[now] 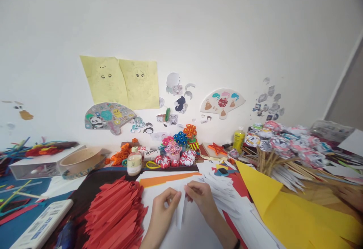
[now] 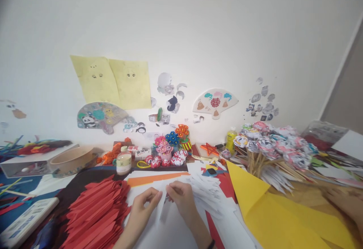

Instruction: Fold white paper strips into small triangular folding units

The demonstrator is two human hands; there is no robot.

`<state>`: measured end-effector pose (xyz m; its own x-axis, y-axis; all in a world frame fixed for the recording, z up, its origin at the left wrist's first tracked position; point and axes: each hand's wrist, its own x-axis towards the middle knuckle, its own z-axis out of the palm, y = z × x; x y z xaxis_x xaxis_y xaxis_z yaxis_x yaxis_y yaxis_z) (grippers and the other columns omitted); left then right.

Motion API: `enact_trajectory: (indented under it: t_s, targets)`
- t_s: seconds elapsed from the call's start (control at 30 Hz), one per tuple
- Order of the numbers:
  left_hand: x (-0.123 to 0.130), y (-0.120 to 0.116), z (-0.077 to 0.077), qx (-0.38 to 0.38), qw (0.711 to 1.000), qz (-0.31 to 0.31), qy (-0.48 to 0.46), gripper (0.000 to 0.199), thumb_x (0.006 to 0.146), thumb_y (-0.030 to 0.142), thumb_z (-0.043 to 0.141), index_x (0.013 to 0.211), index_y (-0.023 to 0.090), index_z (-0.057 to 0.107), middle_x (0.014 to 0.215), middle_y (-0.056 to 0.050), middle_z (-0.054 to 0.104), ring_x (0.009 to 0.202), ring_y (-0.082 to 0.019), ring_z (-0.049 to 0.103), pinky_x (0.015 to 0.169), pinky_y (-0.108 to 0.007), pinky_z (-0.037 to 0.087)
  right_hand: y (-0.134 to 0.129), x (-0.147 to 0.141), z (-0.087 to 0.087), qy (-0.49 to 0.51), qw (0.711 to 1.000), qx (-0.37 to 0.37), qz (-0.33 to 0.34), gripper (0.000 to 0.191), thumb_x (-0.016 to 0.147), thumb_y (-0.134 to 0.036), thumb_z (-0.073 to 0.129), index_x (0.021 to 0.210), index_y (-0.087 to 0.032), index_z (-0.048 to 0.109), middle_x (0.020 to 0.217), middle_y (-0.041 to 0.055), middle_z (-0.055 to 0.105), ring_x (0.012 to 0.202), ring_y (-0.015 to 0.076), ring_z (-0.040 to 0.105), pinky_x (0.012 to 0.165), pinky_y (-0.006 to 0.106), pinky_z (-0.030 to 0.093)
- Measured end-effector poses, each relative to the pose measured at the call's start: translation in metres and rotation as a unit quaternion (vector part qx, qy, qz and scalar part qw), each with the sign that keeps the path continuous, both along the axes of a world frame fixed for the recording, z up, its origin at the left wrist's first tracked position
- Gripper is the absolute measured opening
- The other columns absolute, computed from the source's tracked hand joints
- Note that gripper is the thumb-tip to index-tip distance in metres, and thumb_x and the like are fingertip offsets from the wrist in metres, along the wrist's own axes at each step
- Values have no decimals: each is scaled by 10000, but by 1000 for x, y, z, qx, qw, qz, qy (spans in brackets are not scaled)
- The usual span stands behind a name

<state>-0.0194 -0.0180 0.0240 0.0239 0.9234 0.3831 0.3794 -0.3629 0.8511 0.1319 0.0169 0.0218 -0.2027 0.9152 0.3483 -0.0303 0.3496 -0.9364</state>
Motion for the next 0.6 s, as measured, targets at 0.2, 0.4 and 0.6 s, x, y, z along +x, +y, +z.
enact_trajectory:
  t_s: [0.2, 0.4, 0.6]
  targets:
    - [0, 1, -5, 8, 999, 33, 1, 372, 822, 453, 553, 597, 158, 573, 558, 12, 544, 571, -132, 465, 559, -210, 360, 1, 0, 0, -3, 1000, 10, 2, 388, 816, -398, 579, 508, -161, 557, 495, -25, 498, 488, 114, 472, 499, 223, 366]
    - [0, 2, -6, 9, 999, 39, -6, 363, 820, 431, 560, 587, 153, 574, 541, 18, 522, 555, -123, 441, 549, -206, 347, 1, -1, -2, 2, 1000, 0, 2, 348, 821, -376, 574, 549, -159, 567, 510, -20, 520, 496, 114, 482, 509, 220, 376]
    - [0, 4, -5, -20, 1000, -2, 16, 358, 822, 432, 549, 611, 147, 595, 535, 24, 513, 542, -120, 430, 539, -204, 324, 3, 1, -5, 7, 1000, 11, -19, 329, 833, -368, 561, 581, -157, 565, 519, -19, 524, 499, 113, 479, 513, 218, 376]
